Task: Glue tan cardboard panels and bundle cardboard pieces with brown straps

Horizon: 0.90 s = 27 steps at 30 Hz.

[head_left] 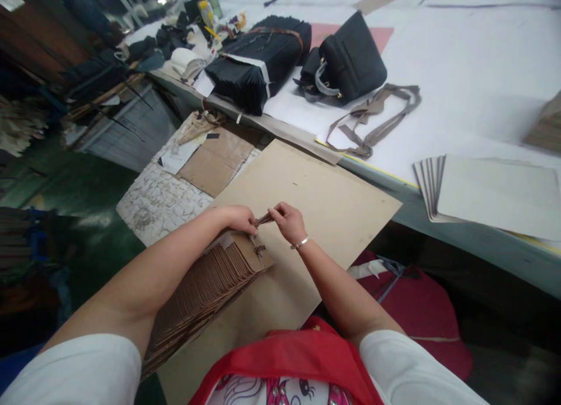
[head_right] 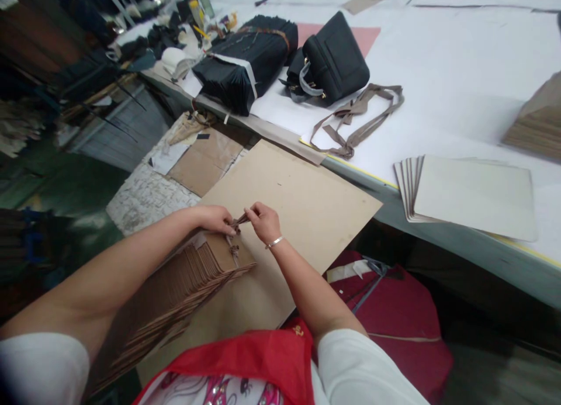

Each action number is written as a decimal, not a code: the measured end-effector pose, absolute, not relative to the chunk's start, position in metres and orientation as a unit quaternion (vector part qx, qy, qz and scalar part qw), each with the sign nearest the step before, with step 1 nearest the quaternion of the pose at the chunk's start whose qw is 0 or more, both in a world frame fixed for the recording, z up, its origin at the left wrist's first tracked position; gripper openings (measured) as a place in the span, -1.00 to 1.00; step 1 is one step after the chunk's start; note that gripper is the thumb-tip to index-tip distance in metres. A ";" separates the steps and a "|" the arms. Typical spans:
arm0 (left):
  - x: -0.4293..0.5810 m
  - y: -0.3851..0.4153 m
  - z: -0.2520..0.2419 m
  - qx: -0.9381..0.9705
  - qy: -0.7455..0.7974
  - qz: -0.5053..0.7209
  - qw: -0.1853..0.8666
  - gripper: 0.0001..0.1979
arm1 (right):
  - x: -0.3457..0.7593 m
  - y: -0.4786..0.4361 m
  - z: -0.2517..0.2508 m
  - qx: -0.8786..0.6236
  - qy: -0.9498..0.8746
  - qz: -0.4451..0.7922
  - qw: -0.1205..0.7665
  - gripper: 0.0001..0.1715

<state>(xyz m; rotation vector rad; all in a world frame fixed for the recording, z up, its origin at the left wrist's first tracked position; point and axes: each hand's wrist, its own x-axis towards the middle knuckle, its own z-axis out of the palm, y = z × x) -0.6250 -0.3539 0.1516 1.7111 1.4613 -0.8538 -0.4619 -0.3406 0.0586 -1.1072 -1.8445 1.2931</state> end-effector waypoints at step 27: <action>-0.617 -0.367 0.142 0.683 0.606 -0.305 0.272 -0.70 | -0.482 -0.354 0.035 -0.317 -0.806 0.500 0.023 -0.95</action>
